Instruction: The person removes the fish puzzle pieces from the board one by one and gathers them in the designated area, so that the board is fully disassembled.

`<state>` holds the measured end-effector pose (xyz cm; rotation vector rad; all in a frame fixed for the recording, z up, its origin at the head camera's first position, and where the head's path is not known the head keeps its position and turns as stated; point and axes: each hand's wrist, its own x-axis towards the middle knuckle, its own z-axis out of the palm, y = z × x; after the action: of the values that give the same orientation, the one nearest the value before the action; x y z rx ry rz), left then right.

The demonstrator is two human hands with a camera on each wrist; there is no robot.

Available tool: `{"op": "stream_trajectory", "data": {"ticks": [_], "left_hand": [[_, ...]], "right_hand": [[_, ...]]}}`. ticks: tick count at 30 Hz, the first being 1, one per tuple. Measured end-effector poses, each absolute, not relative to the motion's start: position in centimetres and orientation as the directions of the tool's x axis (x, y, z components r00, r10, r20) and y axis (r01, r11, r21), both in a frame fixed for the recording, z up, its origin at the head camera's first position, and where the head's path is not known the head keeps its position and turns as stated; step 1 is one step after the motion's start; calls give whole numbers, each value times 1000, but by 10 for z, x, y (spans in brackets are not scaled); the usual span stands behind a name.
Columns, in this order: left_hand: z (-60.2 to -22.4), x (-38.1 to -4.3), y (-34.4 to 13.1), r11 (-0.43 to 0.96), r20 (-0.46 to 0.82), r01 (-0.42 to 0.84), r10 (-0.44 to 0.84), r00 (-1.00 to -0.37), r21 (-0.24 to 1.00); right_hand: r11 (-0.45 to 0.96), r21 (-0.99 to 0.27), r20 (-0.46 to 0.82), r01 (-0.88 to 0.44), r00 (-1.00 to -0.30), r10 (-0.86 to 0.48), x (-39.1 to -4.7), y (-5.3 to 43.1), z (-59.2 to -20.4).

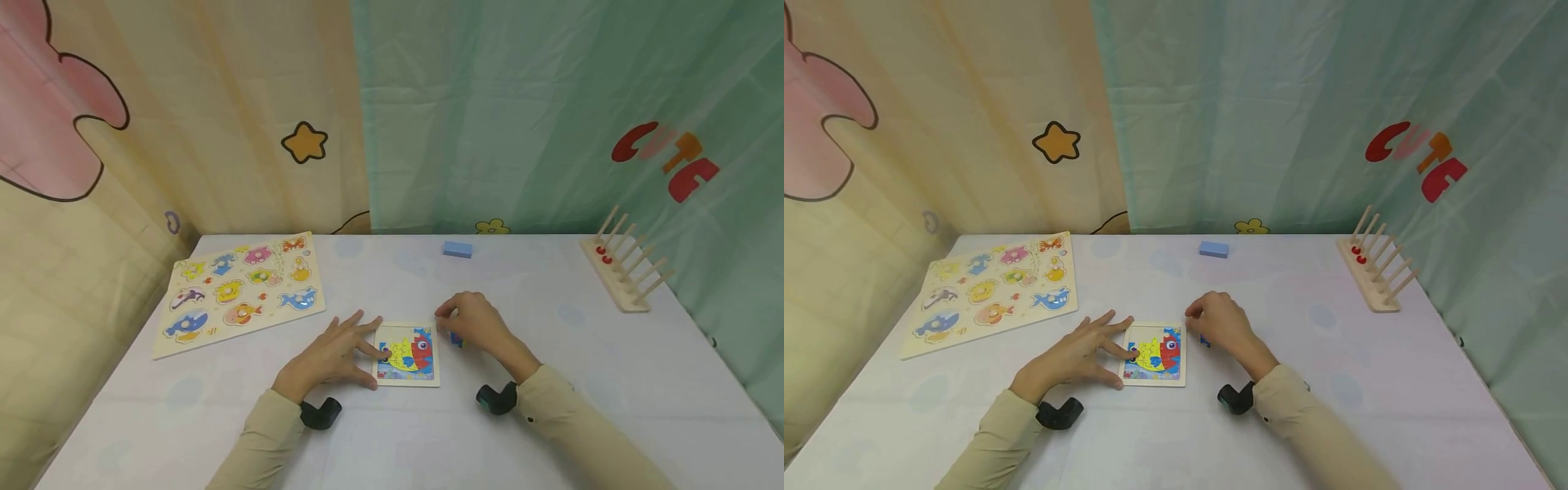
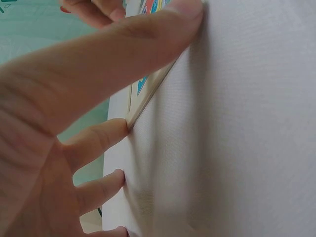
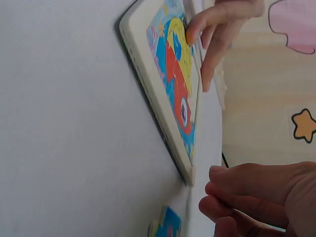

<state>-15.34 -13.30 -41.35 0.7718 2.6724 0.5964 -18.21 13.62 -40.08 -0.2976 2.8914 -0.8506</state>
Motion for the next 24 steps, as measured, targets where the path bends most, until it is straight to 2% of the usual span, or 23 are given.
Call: {"op": "stream_trajectory", "data": {"ticks": [9, 24], "left_hand": [[-414, -153, -134, 775, -169, 438, 558, -812, 456], [-413, -153, -133, 777, -165, 422, 546, -822, 467]], "right_hand": [[800, -583, -91, -142, -967, -238, -184, 95, -408], [843, -523, -124, -126, -967, -222, -183, 89, -410]]}}
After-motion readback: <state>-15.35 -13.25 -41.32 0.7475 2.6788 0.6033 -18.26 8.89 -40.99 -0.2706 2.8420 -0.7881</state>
